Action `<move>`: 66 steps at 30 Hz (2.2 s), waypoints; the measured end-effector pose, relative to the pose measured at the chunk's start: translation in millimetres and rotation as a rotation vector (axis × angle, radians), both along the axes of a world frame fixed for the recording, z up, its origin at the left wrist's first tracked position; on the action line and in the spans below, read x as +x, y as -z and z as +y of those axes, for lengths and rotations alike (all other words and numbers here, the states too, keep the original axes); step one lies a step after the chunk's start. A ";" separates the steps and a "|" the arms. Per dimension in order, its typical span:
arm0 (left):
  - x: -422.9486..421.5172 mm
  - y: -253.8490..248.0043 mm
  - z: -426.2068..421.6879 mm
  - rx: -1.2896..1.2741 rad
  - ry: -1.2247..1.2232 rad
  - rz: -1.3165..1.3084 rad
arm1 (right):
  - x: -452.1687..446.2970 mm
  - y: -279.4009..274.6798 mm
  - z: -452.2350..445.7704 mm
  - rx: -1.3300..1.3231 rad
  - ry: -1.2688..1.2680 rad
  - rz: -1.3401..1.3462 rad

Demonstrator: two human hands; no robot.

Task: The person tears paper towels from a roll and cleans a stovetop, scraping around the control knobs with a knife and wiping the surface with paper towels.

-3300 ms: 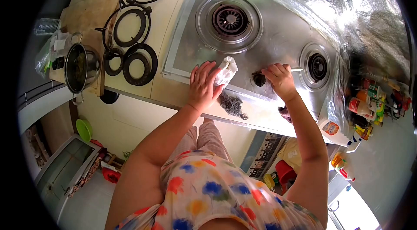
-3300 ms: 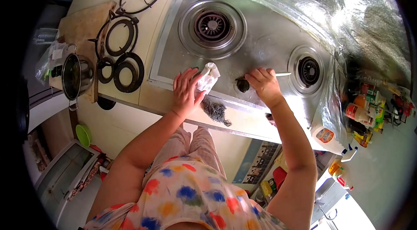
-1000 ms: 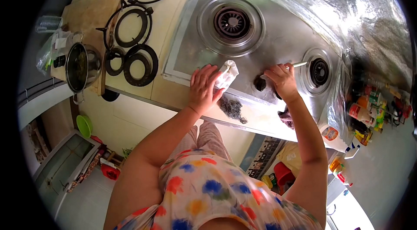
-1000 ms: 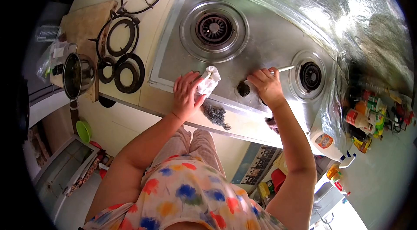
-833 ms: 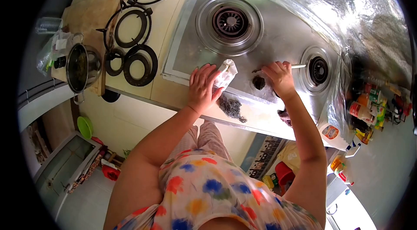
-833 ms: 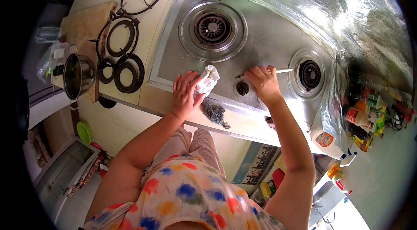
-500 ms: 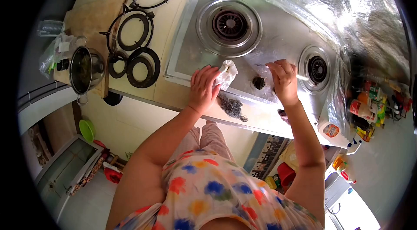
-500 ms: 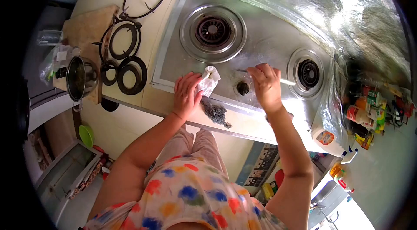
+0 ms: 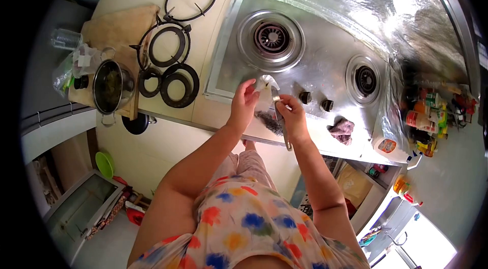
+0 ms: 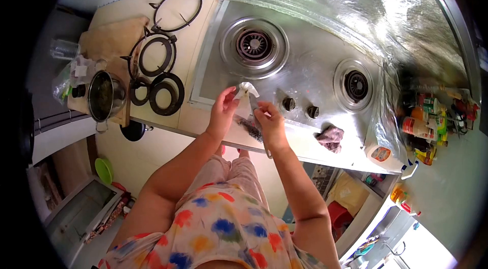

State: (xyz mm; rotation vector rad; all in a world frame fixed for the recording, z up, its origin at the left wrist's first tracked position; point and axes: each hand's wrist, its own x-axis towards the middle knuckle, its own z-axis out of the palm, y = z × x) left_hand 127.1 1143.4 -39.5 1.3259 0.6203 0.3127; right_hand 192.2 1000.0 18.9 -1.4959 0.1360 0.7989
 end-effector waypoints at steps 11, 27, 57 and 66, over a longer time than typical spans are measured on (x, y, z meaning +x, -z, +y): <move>-14.0 -46.0 19.1 -0.961 0.152 0.070 | -30.0 -7.1 16.9 -0.067 0.074 -0.110; -22.5 -51.5 28.2 -0.998 0.366 0.037 | -53.5 -14.2 17.3 -0.104 0.223 -0.180; 5.3 11.5 47.7 0.112 0.323 0.076 | -74.5 -21.1 -22.6 -0.669 0.075 -0.514; -1.7 5.8 44.0 0.962 0.278 -0.162 | -51.6 20.7 -47.3 -1.174 -0.098 -0.860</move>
